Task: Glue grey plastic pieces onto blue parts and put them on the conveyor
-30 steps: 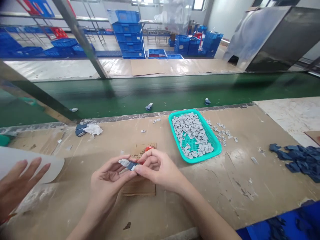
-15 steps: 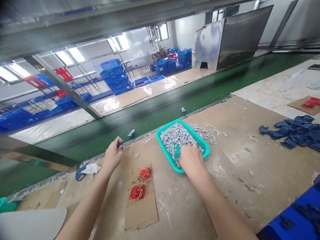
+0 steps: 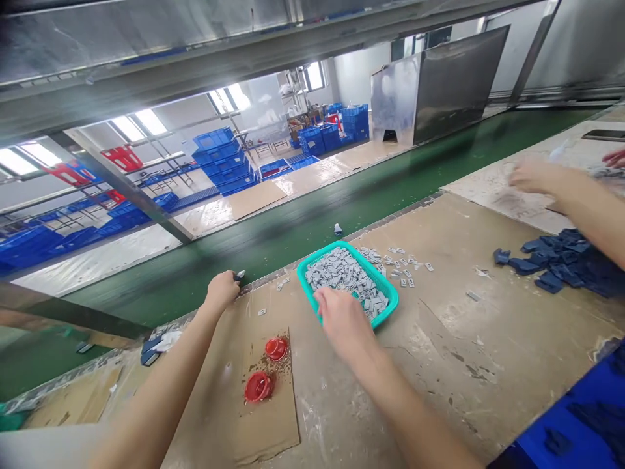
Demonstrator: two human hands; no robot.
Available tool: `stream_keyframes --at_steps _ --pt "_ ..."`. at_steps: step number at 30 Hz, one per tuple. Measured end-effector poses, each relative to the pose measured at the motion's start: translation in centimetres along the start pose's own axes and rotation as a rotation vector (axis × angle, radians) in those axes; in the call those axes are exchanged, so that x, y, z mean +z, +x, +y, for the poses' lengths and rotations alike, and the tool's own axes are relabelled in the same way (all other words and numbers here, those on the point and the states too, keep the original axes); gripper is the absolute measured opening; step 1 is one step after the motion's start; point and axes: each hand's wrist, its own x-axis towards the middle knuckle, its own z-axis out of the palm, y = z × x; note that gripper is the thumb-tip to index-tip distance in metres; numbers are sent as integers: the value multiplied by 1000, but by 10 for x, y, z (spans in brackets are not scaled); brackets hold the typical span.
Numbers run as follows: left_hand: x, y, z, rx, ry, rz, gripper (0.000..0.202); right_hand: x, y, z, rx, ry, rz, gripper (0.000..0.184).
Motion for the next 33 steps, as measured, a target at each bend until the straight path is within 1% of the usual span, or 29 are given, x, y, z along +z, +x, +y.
stream_keyframes --at_steps 2,3,5,7,8,9,11,12,15,18,21,28,33 --pt "-3 -16 3 1 -83 14 31 2 -7 -10 -68 191 -30 30" --pt "-6 -28 4 6 -136 17 34 5 -10 -15 -79 283 -63 28" --pt "-15 -60 6 20 -244 8 38 13 -16 -21 -49 456 -158 24" --pt "-27 -98 5 14 -406 -21 39 24 -21 -24 18 589 -256 22" --pt "-33 -118 5 2 -516 -36 40 30 -23 -24 56 634 -290 22" --pt "-39 -138 4 -27 -695 -54 41 37 -24 -24 94 665 -313 22" --pt "-49 -171 2 -91 -967 -72 41 50 -27 -22 163 695 -319 22" --pt "-52 -185 1 -131 -1066 -78 41 56 -27 -22 189 702 -310 21" --pt "-51 -213 -3 -265 -1187 -70 45 70 -29 -19 225 714 -271 22" --pt "-43 -226 -9 -391 -1239 8 47 79 -28 -18 240 724 -243 25" --pt "-38 -229 -12 -443 -1274 43 41 84 -28 -16 228 719 -242 25" --pt "-36 -233 -4 -412 -1314 -25 40 91 -28 -8 219 639 -264 23" --pt "-32 -236 0 -395 -1332 -76 39 91 -27 -11 249 686 -267 24"
